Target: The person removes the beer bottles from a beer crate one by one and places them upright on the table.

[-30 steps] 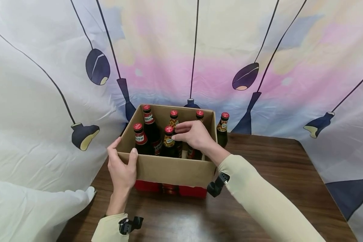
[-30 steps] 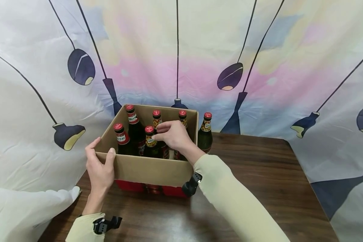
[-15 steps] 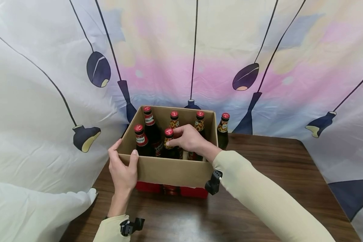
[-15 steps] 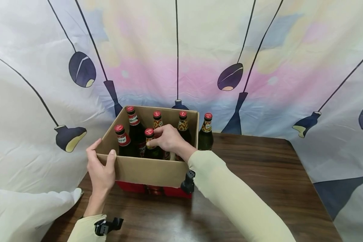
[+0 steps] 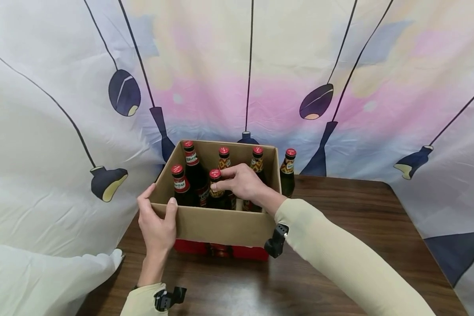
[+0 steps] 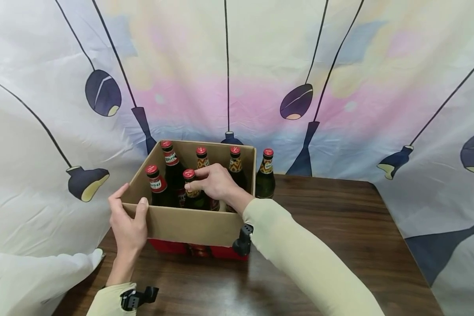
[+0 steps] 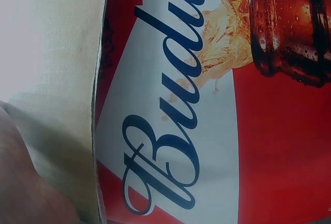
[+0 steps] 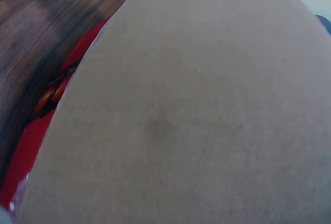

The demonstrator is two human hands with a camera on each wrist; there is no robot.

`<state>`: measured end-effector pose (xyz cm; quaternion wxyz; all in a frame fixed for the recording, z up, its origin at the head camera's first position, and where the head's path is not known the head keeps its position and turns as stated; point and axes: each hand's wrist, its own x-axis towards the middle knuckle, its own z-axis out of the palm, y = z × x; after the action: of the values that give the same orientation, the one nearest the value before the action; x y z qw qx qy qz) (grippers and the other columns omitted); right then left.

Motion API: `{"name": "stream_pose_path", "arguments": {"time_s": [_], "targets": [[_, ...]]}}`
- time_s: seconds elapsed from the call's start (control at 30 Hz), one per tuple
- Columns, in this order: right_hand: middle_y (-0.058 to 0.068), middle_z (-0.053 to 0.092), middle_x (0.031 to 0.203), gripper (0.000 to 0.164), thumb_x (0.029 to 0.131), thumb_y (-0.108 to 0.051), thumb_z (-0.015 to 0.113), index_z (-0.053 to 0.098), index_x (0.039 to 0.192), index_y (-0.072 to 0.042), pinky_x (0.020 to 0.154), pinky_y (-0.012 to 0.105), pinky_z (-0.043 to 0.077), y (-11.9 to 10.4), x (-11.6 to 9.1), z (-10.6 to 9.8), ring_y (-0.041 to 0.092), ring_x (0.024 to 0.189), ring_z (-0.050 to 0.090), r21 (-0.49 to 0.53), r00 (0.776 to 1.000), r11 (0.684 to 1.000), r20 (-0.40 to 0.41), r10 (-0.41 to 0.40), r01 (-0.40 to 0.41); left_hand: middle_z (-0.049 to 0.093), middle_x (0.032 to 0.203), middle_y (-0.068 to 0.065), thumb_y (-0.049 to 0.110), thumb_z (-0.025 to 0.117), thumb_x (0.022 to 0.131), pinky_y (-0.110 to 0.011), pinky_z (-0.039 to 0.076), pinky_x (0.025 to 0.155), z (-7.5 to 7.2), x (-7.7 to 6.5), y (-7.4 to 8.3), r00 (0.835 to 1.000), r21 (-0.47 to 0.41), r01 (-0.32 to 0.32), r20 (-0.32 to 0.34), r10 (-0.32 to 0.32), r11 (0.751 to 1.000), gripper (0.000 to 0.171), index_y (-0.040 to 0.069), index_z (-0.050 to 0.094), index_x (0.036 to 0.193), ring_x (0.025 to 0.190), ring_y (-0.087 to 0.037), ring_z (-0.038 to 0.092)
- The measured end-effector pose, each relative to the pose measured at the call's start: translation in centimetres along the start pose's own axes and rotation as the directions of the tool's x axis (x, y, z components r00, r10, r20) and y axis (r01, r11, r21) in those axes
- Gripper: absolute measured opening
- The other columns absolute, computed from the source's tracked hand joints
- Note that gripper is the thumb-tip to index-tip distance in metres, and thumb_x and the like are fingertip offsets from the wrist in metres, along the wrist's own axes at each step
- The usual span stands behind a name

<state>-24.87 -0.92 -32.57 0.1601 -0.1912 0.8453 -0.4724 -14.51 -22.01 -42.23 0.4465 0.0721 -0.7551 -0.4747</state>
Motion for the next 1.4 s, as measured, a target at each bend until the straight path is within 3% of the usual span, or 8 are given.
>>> {"name": "stream_pose_path", "arguments": {"time_s": [0.17, 0.37, 0.53, 0.63, 0.73, 1.0, 1.27, 1.4], "targets": [[0.006, 0.063, 0.15, 0.052, 0.092, -0.027, 0.082, 0.07, 0.141, -0.015, 0.111, 0.049, 0.05, -0.1, -0.8, -0.6, 0.027, 0.138, 0.059, 0.146, 0.999, 0.989, -0.038, -0.027, 0.032, 0.06, 0.147, -0.018, 0.02, 0.066, 0.092, -0.016, 0.035, 0.1, -0.1, 0.1, 0.0, 1.0, 0.004, -0.011, 0.004, 0.011, 1.0, 0.06, 0.0, 0.052, 0.147, 0.127, -0.034, 0.059], [0.005, 0.067, 0.146, 0.045, 0.092, -0.022, 0.081, 0.074, 0.136, -0.014, 0.113, 0.049, 0.049, -0.2, -1.2, -1.2, 0.026, 0.137, 0.061, 0.328, 0.995, 0.941, -0.085, -0.057, 0.082, 0.061, 0.146, -0.019, 0.021, 0.066, 0.093, -0.017, 0.035, 0.099, 0.0, 0.0, 0.0, 1.0, 0.012, -0.004, 0.005, 0.004, 1.0, 0.06, 0.0, 0.052, 0.147, 0.126, -0.035, 0.06], [0.006, 0.073, 0.133, 0.042, 0.094, -0.018, 0.079, 0.074, 0.136, -0.013, 0.095, 0.037, 0.058, -0.3, -1.4, -1.9, 0.019, 0.111, 0.069, 0.416, 0.99, 0.902, -0.126, -0.071, 0.117, 0.061, 0.146, -0.02, 0.021, 0.065, 0.093, -0.017, 0.036, 0.098, 0.1, 0.0, -0.1, 1.0, 0.014, -0.002, 0.008, 0.001, 1.0, 0.06, -0.001, 0.051, 0.147, 0.124, -0.036, 0.06], [0.005, 0.074, 0.124, 0.041, 0.094, -0.018, 0.079, 0.075, 0.134, -0.014, 0.078, 0.029, 0.051, -0.7, -1.4, -2.4, 0.015, 0.09, 0.06, 0.416, 0.985, 0.898, -0.154, -0.084, 0.141, 0.061, 0.146, -0.02, 0.021, 0.065, 0.092, -0.017, 0.036, 0.099, 0.0, 0.0, 0.0, 1.0, 0.016, -0.006, 0.002, 0.006, 1.0, 0.06, -0.001, 0.052, 0.146, 0.126, -0.036, 0.06], [0.006, 0.074, 0.123, 0.041, 0.094, -0.018, 0.08, 0.075, 0.134, -0.013, 0.074, 0.028, 0.05, -1.1, -1.3, -3.3, 0.015, 0.086, 0.058, 0.422, 0.98, 0.894, -0.181, -0.084, 0.154, 0.061, 0.146, -0.02, 0.021, 0.065, 0.092, -0.016, 0.035, 0.099, 0.0, -0.1, 0.0, 1.0, 0.018, -0.007, -0.002, 0.007, 1.0, 0.06, -0.001, 0.052, 0.146, 0.126, -0.037, 0.06], [0.008, 0.07, 0.136, 0.044, 0.094, -0.018, 0.079, 0.072, 0.137, -0.009, 0.086, 0.03, 0.058, -3.7, -2.0, -6.6, 0.011, 0.097, 0.066, 0.451, 0.963, 0.874, -0.262, -0.065, 0.181, 0.061, 0.146, -0.02, 0.02, 0.065, 0.092, -0.017, 0.036, 0.099, 0.0, 0.1, 0.0, 1.0, 0.011, -0.019, -0.005, 0.019, 1.0, 0.06, -0.001, 0.052, 0.146, 0.125, -0.036, 0.06], [0.014, 0.069, 0.139, 0.045, 0.097, -0.016, 0.076, 0.069, 0.14, -0.006, 0.097, 0.045, 0.058, -5.6, -3.2, -9.3, 0.021, 0.117, 0.066, 0.443, 0.944, 0.863, -0.311, -0.106, 0.243, 0.059, 0.148, -0.02, 0.02, 0.065, 0.093, -0.016, 0.035, 0.1, 0.0, 0.0, -0.1, 1.0, 0.009, -0.008, 0.007, 0.008, 1.0, 0.06, -0.002, 0.05, 0.147, 0.127, -0.036, 0.059], [0.015, 0.069, 0.135, 0.043, 0.097, -0.016, 0.075, 0.07, 0.139, -0.005, 0.104, 0.053, 0.055, -6.5, -3.9, -10.8, 0.024, 0.119, 0.066, 0.443, 0.936, 0.858, -0.334, -0.112, 0.261, 0.06, 0.147, -0.02, 0.02, 0.065, 0.093, -0.016, 0.035, 0.099, 0.0, 0.0, -0.2, 1.0, 0.006, -0.003, 0.007, 0.003, 1.0, 0.06, -0.002, 0.051, 0.147, 0.127, -0.035, 0.059]]}}
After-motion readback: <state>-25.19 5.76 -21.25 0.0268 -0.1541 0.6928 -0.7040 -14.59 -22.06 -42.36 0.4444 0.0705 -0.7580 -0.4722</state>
